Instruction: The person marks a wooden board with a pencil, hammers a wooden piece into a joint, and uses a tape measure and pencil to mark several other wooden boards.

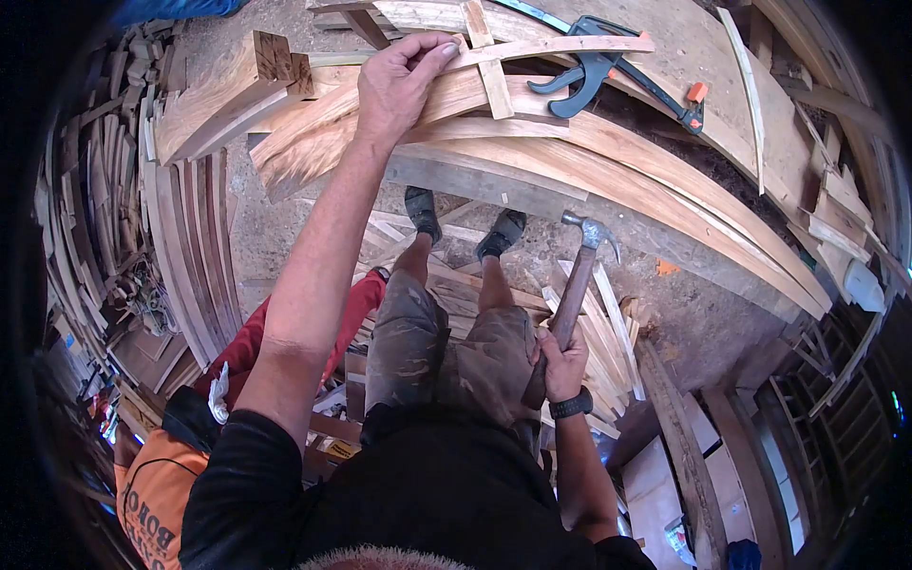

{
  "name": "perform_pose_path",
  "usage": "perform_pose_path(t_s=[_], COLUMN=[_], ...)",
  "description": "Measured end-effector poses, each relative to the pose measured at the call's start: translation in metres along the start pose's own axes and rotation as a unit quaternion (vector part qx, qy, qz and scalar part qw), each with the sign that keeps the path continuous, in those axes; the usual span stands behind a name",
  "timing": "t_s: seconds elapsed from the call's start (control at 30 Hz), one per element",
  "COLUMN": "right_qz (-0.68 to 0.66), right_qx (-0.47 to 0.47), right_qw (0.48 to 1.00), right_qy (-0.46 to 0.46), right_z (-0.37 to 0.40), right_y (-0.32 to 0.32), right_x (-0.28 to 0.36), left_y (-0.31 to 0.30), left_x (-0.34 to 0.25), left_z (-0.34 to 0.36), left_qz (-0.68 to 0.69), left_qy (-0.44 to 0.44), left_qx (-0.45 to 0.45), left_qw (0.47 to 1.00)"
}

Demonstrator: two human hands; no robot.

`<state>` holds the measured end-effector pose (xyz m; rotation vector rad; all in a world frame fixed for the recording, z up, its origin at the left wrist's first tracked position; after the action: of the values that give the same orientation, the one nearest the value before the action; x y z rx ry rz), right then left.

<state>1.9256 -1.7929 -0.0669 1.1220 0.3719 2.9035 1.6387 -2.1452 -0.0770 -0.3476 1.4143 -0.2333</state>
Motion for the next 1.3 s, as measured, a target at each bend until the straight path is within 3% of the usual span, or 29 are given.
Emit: perform_pose_path(t_s=[0.2, 1.3], right_qz=[0.037, 0.082], right_qx=[0.009, 0.02], right_qw=[0.999, 0.995], right_qy=[-0.031, -0.062], right_z=[-0.007, -0.02], right_y=[0.008, 0.011], right_x=[0.027, 0.054], left_y=[0.002, 0.003], left_x=[0.001, -0.001], left_z=[0.001, 0.001], left_qz=[-0.09, -0.109], left_qy=[0.034, 0.026], left_qx=[-0.03, -0.041], left_qw=[0.995, 0.993])
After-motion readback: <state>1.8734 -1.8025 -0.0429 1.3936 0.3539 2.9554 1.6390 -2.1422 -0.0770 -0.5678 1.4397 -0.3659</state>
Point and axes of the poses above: each hand's wrist, its own z-axis away from the middle knuckle, its own y-axis out of the palm, x = y × z, the point moved 2 cm from there along -z, towards the middle knuckle, and after that the axes turned 14 degrees about x, right-handed, at the moved point
